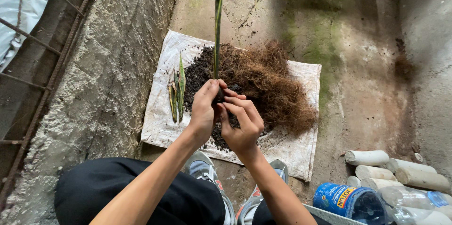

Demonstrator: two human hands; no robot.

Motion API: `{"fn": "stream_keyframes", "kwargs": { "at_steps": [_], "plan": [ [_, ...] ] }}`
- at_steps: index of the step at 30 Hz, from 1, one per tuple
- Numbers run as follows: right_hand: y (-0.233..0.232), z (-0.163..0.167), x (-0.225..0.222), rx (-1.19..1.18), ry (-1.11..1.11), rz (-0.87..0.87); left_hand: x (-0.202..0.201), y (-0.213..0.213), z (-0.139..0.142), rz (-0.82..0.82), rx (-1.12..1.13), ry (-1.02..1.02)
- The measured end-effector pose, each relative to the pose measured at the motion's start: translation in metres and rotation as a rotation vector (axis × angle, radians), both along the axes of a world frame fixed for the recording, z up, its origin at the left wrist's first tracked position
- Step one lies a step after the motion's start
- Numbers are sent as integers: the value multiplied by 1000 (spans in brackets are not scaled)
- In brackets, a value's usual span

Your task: The person sits on the ground and packs soil and fibrous coir around the cut base of a snake plant leaf cutting, pressing and shaping it by hand into a soil ball. They repeatedly gather material from a cloth on the floor and work it around the cutting's base.

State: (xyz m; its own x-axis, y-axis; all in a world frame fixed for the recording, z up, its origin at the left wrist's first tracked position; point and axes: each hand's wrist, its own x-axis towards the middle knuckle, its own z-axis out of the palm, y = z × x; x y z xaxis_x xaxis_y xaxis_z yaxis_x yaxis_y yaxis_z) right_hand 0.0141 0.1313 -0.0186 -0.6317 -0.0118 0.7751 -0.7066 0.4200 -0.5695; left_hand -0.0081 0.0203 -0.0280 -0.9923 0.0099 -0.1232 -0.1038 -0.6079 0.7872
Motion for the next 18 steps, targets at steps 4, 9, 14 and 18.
{"fn": "stream_keyframes", "kwargs": {
  "at_steps": [4,9,14,18],
  "plan": [
    [4,2,-2,-44,-81,49,1,-5,0,26,114,-24],
    [10,-1,-5,-128,-174,26,-4,-11,-6,74,-146,-60],
    [18,-6,-9,-225,-235,54,-8,-13,-6,51,-102,-103],
    [23,-8,-14,-360,-406,119,-7,-11,5,47,-87,-109]
  ]
}}
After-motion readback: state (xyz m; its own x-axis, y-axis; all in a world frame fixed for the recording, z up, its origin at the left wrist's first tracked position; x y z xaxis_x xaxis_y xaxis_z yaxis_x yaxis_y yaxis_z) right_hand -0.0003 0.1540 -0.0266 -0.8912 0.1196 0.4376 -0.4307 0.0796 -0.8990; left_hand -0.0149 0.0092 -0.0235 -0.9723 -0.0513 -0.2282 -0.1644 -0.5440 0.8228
